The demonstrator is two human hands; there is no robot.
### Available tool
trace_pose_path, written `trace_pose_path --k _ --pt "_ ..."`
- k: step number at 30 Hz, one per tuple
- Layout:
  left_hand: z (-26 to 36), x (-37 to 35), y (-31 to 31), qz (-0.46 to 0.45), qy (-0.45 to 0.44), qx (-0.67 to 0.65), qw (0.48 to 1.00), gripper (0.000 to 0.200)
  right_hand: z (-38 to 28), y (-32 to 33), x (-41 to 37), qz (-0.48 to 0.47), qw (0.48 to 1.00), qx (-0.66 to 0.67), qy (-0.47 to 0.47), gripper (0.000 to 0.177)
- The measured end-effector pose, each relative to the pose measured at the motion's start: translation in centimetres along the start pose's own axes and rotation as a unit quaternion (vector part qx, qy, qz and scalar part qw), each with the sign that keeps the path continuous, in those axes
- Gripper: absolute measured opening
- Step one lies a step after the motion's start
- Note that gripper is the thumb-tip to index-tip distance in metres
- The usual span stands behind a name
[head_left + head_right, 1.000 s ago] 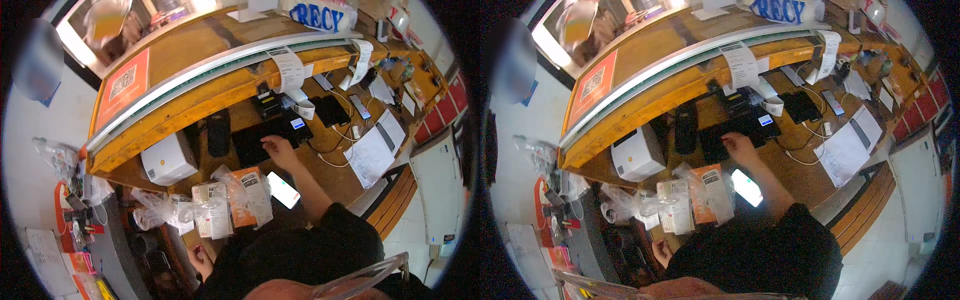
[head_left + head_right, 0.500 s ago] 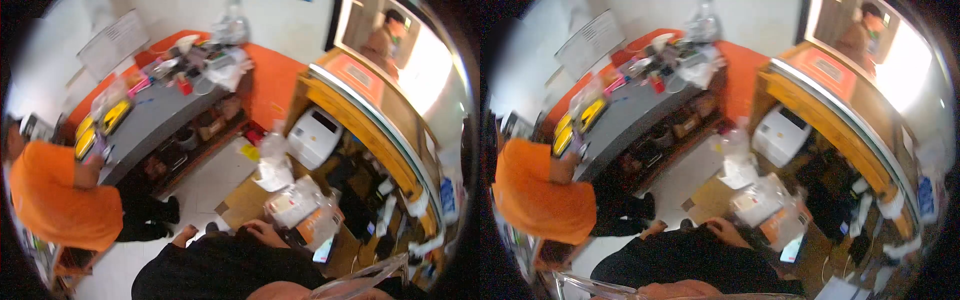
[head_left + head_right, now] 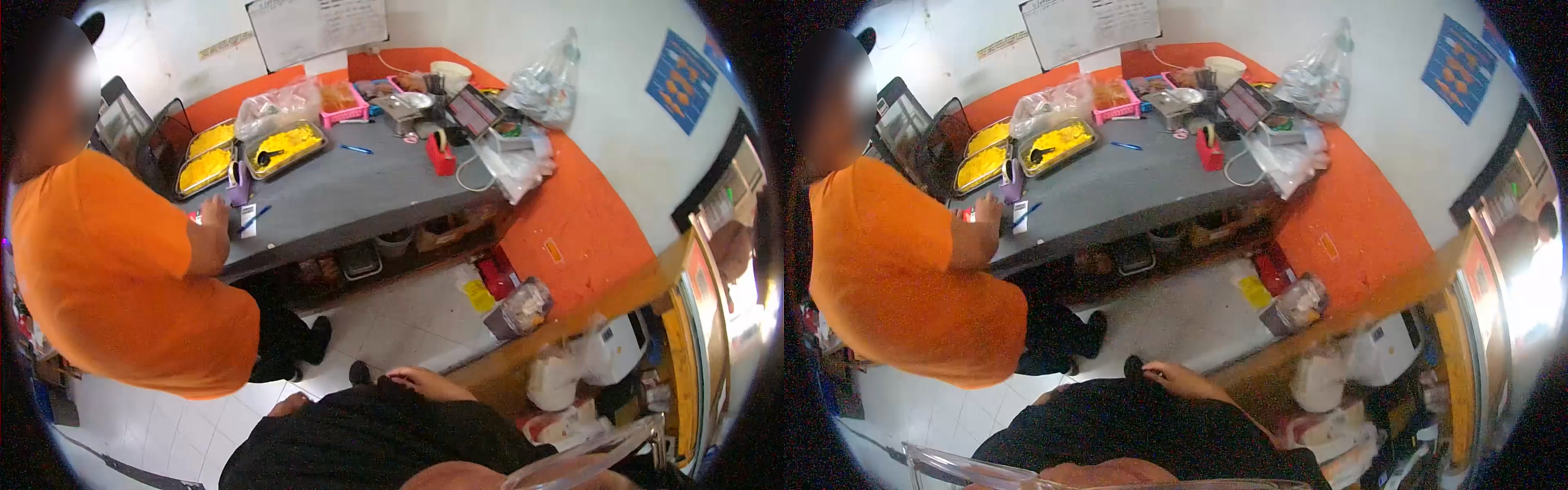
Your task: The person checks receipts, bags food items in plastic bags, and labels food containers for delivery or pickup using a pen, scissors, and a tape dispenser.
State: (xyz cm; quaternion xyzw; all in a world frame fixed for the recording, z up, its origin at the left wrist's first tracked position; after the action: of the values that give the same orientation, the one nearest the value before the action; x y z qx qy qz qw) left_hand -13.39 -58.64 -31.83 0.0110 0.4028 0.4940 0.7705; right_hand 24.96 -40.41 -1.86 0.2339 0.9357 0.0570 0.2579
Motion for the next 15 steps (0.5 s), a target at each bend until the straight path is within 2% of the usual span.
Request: trace_pose_path --k 1,3,4,5,7,8,9,12,13,14,15 --pt "-0.6 -0.3 2.9 0.024 0.004 0.039 0.999 0.039 -0.6 0.6 2.1 -0.006 0.999 0.025 -0.034 0.028" --pt "-0.4 -0.4 11.1 0.088 0.004 0.148 0.985 0.037 -2.2 2.9 5.4 0.007 0.999 -0.015 -0.049 0.031" --pt "1.1 -0.4 16.4 0.138 -0.006 0.226 0.964 0.036 -0.9 4.1 7.5 0.059 0.988 -0.139 -0.023 0.033" --pt "3.9 -0.5 22.1 0.187 -0.017 0.309 0.932 0.036 -0.1 4.8 8.6 0.11 0.961 -0.254 -0.001 0.036" --pt "11.2 -0.3 34.2 0.247 -0.025 0.487 0.837 0.035 -0.5 7.1 9.6 0.111 0.948 -0.254 -0.158 0.041" --pt "15.1 0.1 39.9 0.255 -0.019 0.571 0.78 0.035 0.4 8.0 9.9 0.134 0.942 -0.255 -0.174 0.043" --pt "18.5 0.9 44.8 0.245 -0.009 0.651 0.718 0.035 1.9 9.0 10.3 0.157 0.934 -0.259 -0.19 0.044" --pt "25.3 5.3 54.7 0.074 0.037 0.855 0.512 0.036 6.4 12.4 10.6 0.223 0.942 -0.153 -0.196 0.042" --pt "26.1 7.0 56.6 0.053 0.005 0.871 0.489 0.036 6.5 13.8 10.3 0.226 0.941 -0.149 -0.203 0.042" --pt "24.8 8.8 58.3 0.067 -0.119 0.86 0.491 0.031 6.4 15.7 9.8 0.255 0.926 -0.146 -0.236 0.038" --pt "25.1 10.1 58.8 0.036 -0.132 0.831 0.539 0.024 6.6 17.9 9.6 0.283 0.91 -0.142 -0.268 0.035"
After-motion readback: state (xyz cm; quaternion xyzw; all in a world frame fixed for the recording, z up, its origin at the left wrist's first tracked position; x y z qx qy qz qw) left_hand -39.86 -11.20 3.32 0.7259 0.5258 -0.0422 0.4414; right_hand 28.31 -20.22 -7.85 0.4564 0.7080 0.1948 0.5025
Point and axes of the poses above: each hand's wrist, its own x-axis towards the middle knuckle, its own y-axis out of the back of the hand, z = x × y, the point moved 1 cm from there along x, towards the middle knuckle, and after that the axes turned 15 degrees about -y, right-handed, at the moved point
